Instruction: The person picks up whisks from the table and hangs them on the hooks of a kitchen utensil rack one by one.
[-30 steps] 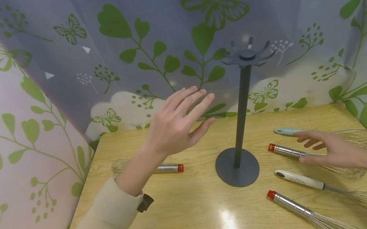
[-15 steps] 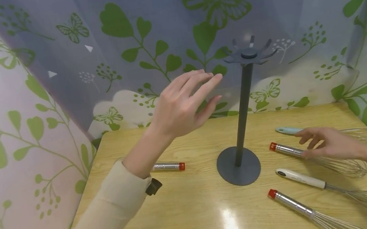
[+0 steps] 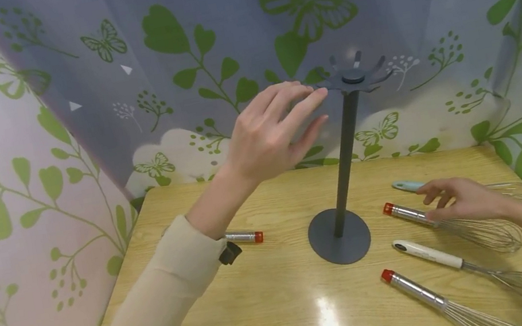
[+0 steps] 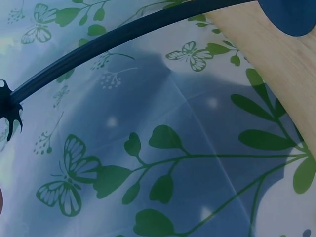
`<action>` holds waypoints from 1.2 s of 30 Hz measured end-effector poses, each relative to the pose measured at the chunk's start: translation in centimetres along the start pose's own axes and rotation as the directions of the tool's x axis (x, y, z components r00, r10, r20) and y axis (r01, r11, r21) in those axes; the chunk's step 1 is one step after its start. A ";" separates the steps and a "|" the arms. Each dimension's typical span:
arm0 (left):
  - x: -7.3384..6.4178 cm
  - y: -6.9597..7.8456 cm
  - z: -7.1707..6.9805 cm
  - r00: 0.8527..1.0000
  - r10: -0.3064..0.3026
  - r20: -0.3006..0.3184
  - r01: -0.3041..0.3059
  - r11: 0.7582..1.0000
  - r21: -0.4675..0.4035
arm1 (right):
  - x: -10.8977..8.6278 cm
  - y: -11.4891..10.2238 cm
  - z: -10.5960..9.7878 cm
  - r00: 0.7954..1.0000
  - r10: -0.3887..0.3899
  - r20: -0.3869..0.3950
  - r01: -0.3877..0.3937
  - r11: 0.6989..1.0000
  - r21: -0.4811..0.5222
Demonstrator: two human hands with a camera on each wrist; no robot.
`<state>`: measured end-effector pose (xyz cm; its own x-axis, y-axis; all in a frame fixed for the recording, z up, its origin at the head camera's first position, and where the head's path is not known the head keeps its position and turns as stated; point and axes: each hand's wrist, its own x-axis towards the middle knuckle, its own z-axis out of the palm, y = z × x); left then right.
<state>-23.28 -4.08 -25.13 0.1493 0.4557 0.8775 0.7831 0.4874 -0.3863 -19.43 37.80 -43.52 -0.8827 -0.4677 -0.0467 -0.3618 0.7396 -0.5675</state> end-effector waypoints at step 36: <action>2.1 0.5 2.3 0.999 0.038 -0.037 -0.036 0.998 0.047 | 3.2 2.1 0.9 0.991 0.062 0.117 -0.072 0.994 0.083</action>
<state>-23.99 -1.18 -24.15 0.2012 0.4458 0.8722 0.7482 0.5047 -0.4306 -22.74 37.41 -45.56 -0.8623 -0.4743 -0.1773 -0.2716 0.7288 -0.6286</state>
